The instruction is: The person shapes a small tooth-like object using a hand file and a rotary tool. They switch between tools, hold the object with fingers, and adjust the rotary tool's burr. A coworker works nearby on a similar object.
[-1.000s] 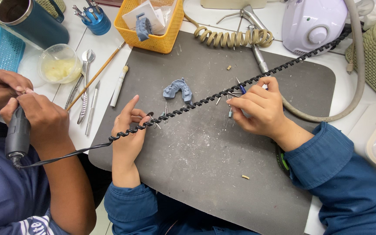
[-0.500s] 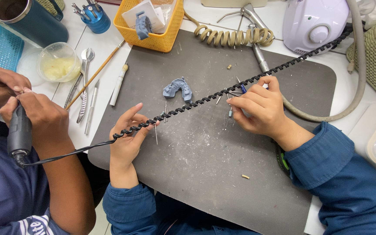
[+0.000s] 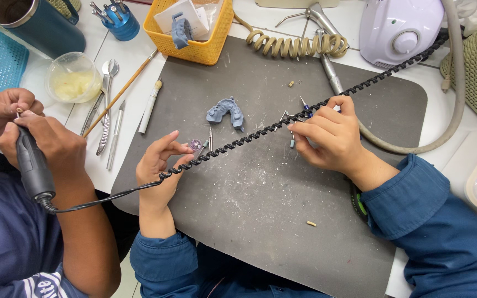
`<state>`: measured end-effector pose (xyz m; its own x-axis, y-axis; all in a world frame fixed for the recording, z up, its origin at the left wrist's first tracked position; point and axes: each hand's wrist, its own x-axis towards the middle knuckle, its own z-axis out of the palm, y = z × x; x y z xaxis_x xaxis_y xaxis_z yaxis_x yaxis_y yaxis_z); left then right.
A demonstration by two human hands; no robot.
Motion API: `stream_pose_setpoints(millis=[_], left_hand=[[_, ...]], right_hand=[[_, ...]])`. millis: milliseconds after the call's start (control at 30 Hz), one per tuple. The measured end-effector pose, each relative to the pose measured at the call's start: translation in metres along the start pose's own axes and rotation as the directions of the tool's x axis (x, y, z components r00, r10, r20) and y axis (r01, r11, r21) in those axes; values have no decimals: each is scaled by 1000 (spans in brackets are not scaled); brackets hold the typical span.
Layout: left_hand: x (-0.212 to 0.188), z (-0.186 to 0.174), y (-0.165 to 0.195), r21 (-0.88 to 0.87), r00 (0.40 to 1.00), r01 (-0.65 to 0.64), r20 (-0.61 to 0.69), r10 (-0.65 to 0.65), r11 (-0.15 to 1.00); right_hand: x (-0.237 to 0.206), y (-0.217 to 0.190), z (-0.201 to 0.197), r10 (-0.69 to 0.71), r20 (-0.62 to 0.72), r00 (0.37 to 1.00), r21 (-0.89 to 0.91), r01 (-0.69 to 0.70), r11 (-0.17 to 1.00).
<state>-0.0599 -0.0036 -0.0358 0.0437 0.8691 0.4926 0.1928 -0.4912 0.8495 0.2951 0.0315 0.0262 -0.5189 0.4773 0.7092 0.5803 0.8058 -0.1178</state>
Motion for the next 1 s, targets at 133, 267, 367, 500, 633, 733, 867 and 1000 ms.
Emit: stream_pose_setpoints(millis=[133,267,367,500,633,733,867,1000], left_hand=[[2,2,3,55,1000,-16,-8,17,998],[3,2,6,40,1000,-26,-9,26,999],[4,2,8,89,1000,-27,-5,28,996],[5,1,10,313,998,-37,-35,51,949],[7,0,11,625,982,-58,-106,159,779],[7,0,12,555,983,18,-164,88,831],[7,-1,15,364,971,201,-195,-136,909],[6,0,19,318,980,199,-74,-185,927]], right_hand=[[0,0,0,-6,-1,1000,-5,6,1000],[0,0,0,3,-2,1000,1,-3,1000],[0,0,0,-1,6,1000,-7,1,1000],[0,1,0,-4,3,1000,-10,4,1000],[-1,1,0,-3,2,1000,-9,3,1000],[-1,1,0,-4,1,1000,-8,4,1000],[-1,1,0,-8,-2,1000,-9,8,1000],[0,1,0,-7,3,1000,-6,7,1000]])
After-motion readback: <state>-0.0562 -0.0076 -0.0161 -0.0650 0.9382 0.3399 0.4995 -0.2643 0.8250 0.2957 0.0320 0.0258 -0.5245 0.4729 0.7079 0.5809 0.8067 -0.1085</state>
